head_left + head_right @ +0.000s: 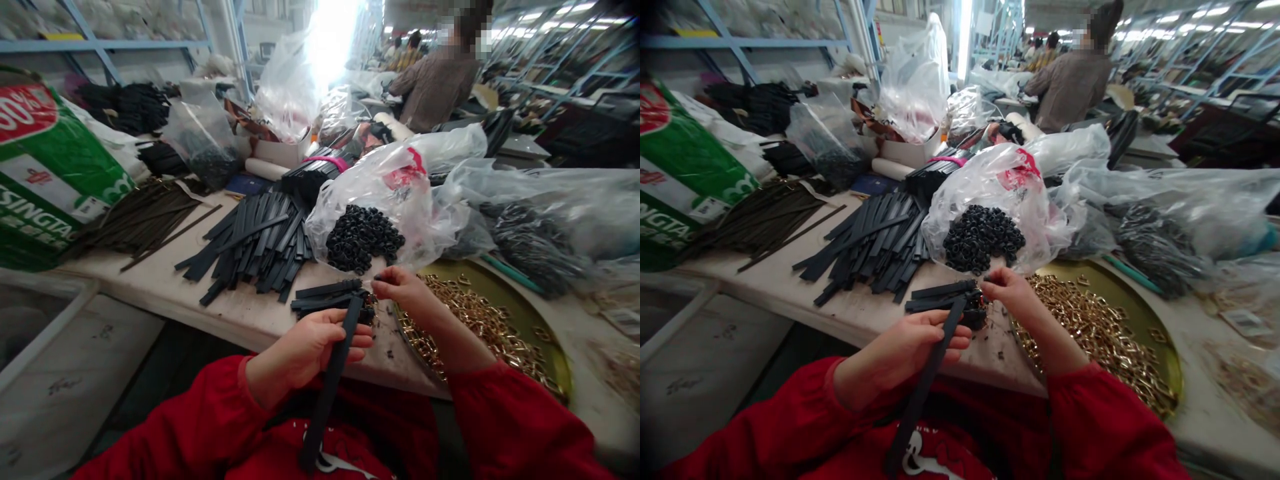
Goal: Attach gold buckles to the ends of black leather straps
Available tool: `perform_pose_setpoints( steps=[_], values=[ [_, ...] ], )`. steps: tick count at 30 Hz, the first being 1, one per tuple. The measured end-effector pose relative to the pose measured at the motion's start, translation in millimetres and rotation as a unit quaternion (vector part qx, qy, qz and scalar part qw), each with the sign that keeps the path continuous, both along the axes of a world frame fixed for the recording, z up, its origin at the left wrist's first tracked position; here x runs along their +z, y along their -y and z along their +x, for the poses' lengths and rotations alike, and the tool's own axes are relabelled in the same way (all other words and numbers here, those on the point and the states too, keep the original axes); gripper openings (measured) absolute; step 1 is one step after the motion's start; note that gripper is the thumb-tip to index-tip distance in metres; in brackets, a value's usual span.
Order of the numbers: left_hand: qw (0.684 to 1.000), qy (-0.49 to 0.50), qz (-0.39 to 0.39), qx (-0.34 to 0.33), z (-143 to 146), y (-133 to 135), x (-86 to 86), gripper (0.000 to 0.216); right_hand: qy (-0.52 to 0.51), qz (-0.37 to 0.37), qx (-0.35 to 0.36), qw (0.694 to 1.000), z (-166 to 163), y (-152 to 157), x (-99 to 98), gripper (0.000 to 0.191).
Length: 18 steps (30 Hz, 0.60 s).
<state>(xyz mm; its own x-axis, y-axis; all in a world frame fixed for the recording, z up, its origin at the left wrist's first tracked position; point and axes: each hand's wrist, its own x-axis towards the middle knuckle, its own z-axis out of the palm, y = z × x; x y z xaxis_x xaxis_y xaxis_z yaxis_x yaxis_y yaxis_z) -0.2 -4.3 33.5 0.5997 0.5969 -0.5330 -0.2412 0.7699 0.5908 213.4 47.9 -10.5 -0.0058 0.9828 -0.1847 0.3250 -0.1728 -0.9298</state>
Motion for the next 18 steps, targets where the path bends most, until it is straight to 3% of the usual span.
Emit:
perform_pose_setpoints(
  steps=[5,8,13,18],
  values=[
    [0.995,-0.078,0.058,-0.014,5.7,7.1,-1.7,0.029,-0.122,-0.038,0.018,0.992,-22.9,49.3,15.2,0.034],
    [0.981,-0.127,0.145,-0.038,6.6,10.3,-8.4,0.032,-0.156,-0.042,0.009,0.987,-28.4,65.0,15.6,0.035],
    [0.887,-0.257,0.377,-0.072,3.3,14.0,-18.8,0.032,-0.233,-0.066,-0.031,0.97,-29.9,76.7,7.9,0.031],
    [0.825,-0.324,0.455,-0.079,0.7,14.9,-19.6,0.025,-0.301,-0.073,-0.109,0.945,-31.5,81.1,0.7,0.03]
  ],
)
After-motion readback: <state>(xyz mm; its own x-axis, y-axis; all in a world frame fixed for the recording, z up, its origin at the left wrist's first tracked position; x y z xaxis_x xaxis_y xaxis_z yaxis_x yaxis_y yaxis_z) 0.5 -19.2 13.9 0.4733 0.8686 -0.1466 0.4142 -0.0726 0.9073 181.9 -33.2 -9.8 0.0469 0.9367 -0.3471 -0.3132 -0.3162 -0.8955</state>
